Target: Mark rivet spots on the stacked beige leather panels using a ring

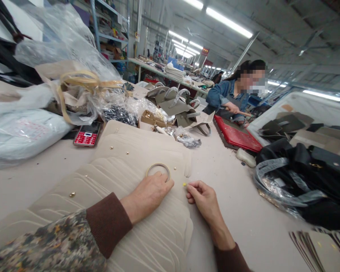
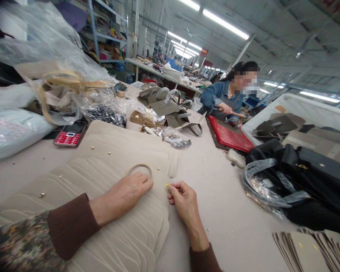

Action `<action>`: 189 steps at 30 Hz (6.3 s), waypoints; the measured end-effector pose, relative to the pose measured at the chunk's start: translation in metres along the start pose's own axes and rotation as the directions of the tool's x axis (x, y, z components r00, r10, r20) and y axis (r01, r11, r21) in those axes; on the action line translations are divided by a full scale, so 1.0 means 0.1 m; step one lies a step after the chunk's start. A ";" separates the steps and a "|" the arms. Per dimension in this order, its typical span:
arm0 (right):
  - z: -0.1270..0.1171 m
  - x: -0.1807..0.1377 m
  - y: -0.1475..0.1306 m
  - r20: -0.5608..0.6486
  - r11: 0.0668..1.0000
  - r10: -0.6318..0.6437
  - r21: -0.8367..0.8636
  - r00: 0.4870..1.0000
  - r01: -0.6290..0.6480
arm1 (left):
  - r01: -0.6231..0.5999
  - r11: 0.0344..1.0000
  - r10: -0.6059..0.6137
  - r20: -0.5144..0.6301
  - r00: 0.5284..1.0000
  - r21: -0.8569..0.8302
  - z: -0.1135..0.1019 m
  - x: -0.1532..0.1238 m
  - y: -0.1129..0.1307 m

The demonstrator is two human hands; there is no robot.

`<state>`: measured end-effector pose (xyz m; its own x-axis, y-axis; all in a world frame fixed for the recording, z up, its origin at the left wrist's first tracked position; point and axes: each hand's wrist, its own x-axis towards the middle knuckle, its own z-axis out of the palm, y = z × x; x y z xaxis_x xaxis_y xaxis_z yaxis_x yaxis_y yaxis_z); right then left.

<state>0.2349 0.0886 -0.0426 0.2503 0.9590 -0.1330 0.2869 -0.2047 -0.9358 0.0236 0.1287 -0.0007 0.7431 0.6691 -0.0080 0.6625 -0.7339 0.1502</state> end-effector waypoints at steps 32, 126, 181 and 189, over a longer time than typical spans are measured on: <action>0.33 0.26 -0.28 -0.082 0.898 -0.221 -0.407 0.972 0.170 | -0.029 0.999 0.026 -0.135 0.990 -0.022 0.00 -0.01 -0.26; 0.07 -0.06 -0.15 0.127 0.996 0.027 -0.089 0.992 -0.015 | -0.032 0.999 0.033 -0.070 0.997 0.011 0.02 0.03 -0.08; 0.19 -0.16 -0.40 0.176 0.639 -0.699 -0.282 0.693 0.716 | -0.180 0.937 0.072 -0.338 0.938 -0.299 0.12 -0.03 -0.11; 0.30 -0.18 -0.34 0.136 0.472 -0.791 -0.485 0.596 0.737 | -0.184 0.920 0.087 -0.278 0.957 -0.346 0.07 -0.03 -0.08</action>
<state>0.1927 0.0845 -0.0185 -0.2037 0.7604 0.6166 0.7679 0.5148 -0.3812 0.0169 0.1320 -0.0084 0.7422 0.6087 0.2805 0.4395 -0.7580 0.4820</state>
